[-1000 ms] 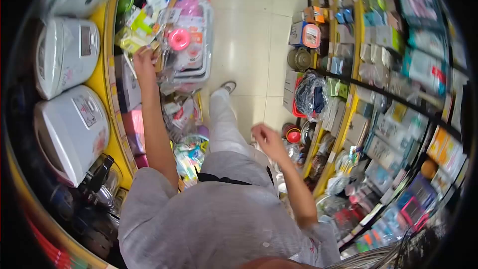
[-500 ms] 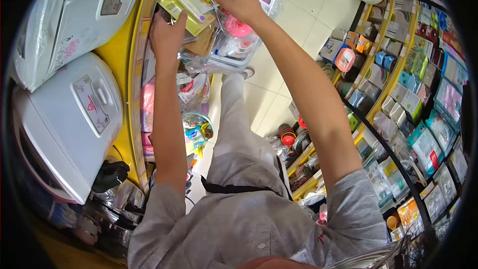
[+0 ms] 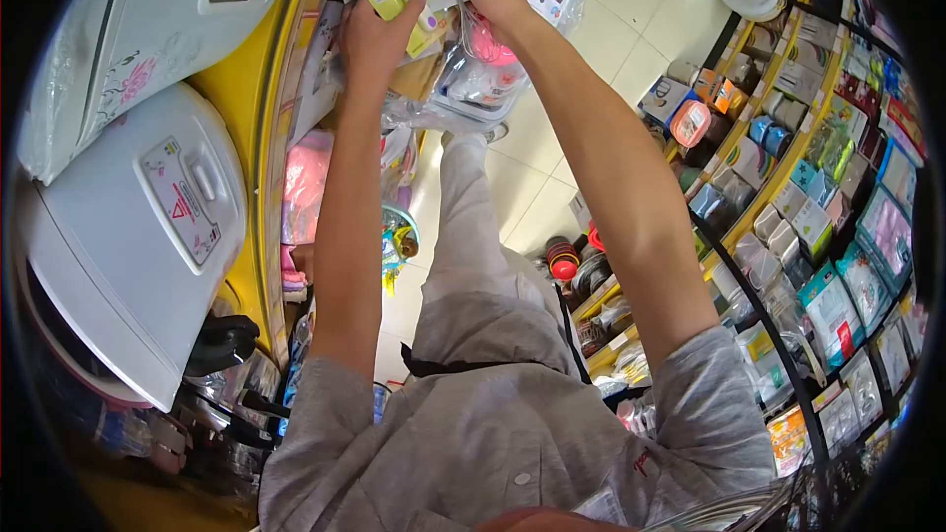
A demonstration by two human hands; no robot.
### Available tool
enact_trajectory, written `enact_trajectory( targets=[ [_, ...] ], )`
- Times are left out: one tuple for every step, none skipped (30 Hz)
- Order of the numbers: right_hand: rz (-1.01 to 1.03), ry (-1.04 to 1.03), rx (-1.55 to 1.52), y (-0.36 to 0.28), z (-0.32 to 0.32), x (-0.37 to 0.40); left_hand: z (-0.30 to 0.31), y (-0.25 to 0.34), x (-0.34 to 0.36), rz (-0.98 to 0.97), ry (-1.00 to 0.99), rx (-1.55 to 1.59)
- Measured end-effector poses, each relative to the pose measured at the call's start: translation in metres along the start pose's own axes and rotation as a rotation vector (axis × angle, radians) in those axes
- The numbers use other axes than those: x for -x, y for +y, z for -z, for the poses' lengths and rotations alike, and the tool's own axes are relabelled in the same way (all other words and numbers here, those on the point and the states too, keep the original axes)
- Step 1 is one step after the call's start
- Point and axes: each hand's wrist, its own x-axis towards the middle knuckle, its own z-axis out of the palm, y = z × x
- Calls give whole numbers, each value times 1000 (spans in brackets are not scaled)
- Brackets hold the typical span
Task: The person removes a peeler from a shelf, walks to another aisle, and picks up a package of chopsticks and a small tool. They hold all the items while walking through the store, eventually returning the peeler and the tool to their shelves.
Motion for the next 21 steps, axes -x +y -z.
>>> enact_trajectory(
  targets=[
    [19, 8, -43, 1, -2, 4, -4, -1, -1, 30, -29, 5],
    [40, 15, -86, 2, -3, 8, -5, -4, 1, 33, -28, 5],
    [65, 20, -128, 2, -4, 9, -2, -7, 4, -68, 77, -58],
    [69, 12, -126, 2, -4, 11, 2, -10, 4, -169, 184, -122],
    [86, 8, -150, 4, -5, 16, 4, -12, 4, -165, 190, -125],
    [98, 9, -177, 10, -5, 23, 8, -12, 6, -8, 39, 181],
    [94, 8, -177, 13, -6, 33, 11, -12, 8, 149, -114, 488],
    [123, 53, -197, 15, -7, 41, 15, -10, 7, 149, -111, 489],
    [155, 100, -216, 18, -8, 46, 21, -7, 4, 184, -179, 490],
    [160, 109, -273, 22, -11, 50, 25, -4, 3, 221, -248, 491],
    [159, 112, -272, 25, -13, 53, 30, -1, 4, 220, -251, 492],
    [192, 142, -294, 23, -15, 61, 36, 5, 6, 240, -251, 479],
    [226, 172, -315, 22, -15, 68, 41, 9, 8, 260, -251, 467],
    [205, 186, -348, 19, -13, 74, 45, 12, 13, 312, -240, 562],
    [206, 187, -344, 21, -12, 74, 45, 10, 15, 311, -241, 567],
    [222, 196, -360, 22, -10, 75, 45, 7, 16, 290, -208, 657],
    [237, 212, -375, 24, -5, 76, 44, 6, 17, 268, -182, 748],
    [245, 220, -368, 20, -4, 77, 44, 7, 17, 286, -187, 737],
    [240, 258, -395, 18, -5, 80, 44, 9, 16, 280, -189, 744],
    [231, 296, -424, 17, -8, 85, 43, 8, 17, 259, -184, 771],
    [199, 313, -412, 16, -9, 88, 42, 7, 18, 238, -179, 796]
  ],
)
